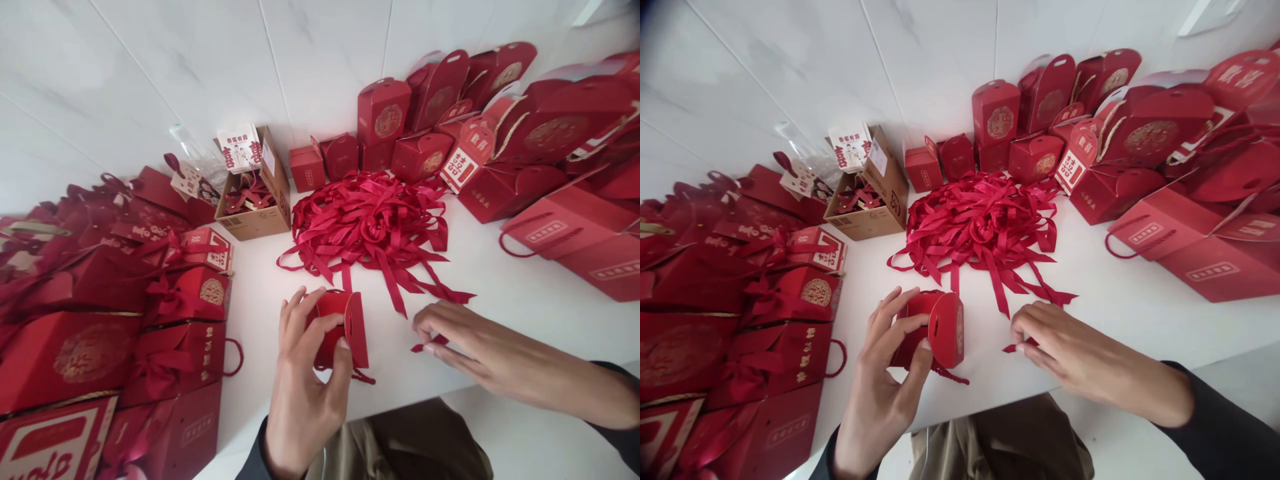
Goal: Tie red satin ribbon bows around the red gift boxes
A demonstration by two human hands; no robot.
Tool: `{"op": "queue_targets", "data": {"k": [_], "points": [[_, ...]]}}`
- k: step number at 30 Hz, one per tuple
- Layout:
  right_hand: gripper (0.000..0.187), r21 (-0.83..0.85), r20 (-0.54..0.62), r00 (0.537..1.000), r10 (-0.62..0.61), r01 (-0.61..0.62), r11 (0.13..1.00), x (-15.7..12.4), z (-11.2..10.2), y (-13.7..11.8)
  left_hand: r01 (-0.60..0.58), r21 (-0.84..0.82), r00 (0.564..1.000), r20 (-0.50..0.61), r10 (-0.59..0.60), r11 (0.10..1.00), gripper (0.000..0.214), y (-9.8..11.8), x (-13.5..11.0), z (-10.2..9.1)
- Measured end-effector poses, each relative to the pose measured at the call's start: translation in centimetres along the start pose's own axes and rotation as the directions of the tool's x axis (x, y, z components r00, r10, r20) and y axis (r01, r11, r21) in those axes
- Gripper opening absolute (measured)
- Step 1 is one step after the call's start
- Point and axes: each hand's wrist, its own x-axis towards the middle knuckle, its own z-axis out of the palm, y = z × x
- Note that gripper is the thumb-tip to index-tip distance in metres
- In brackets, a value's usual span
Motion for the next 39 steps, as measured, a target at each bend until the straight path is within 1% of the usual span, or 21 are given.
{"op": "queue_targets", "data": {"k": [2,5,7,9,12,17,26,30,36,39], "points": [[0.024,0.12,-0.029,0.998,0.049,-0.045,0.992,0.9,-0.6,-2.0,-0.013,0.004,1.0,-0.01,0.013,1.0,0.026,0.2,0.1,0.2],[0.025,0.228,-0.062,0.993,0.101,-0.085,0.97,2.5,-1.1,-4.9,-0.022,-0.005,0.999,-0.025,0.021,1.0,0.024,0.5,0.1,0.3],[0.024,0.278,-0.083,0.991,0.104,-0.077,0.958,3.5,-1.2,-6.2,-0.016,-0.009,1.0,-0.027,0.015,1.0,0.023,0.5,0.0,0.2],[0.021,0.32,-0.089,0.991,0.095,-0.062,0.945,4.3,-1.1,-6.9,-0.005,-0.008,1.0,-0.03,0.005,1.0,0.022,0.5,-0.1,0.2],[0.02,0.36,-0.086,0.991,0.102,-0.065,0.931,5.0,-1.2,-7.0,0.003,-0.012,0.999,-0.038,-0.004,1.0,0.021,0.4,-0.1,0.1],[0.018,0.402,-0.047,0.99,0.132,-0.102,0.91,5.0,-1.4,-6.5,0.034,-0.016,0.999,-0.036,-0.034,0.999,0.021,0.5,0.1,0.0],[0.019,0.53,0.027,0.985,0.17,-0.159,0.833,5.9,-1.2,-6.2,0.066,-0.03,0.997,-0.035,-0.067,0.997,0.019,0.6,0.2,0.2],[0.019,0.531,0.034,0.985,0.169,-0.161,0.832,6.1,-1.3,-5.7,0.076,-0.046,0.996,-0.043,-0.078,0.996,0.016,0.5,0.3,0.3],[0.011,0.541,0.079,0.972,0.221,-0.228,0.81,5.7,-1.6,-5.8,0.074,-0.047,0.996,-0.046,-0.076,0.996,0.018,0.2,0.4,0.4],[0.011,0.549,0.086,0.977,0.197,-0.211,0.809,5.7,-1.6,-6.1,0.076,-0.05,0.996,-0.05,-0.079,0.996,0.017,0.2,0.4,0.4]]}}
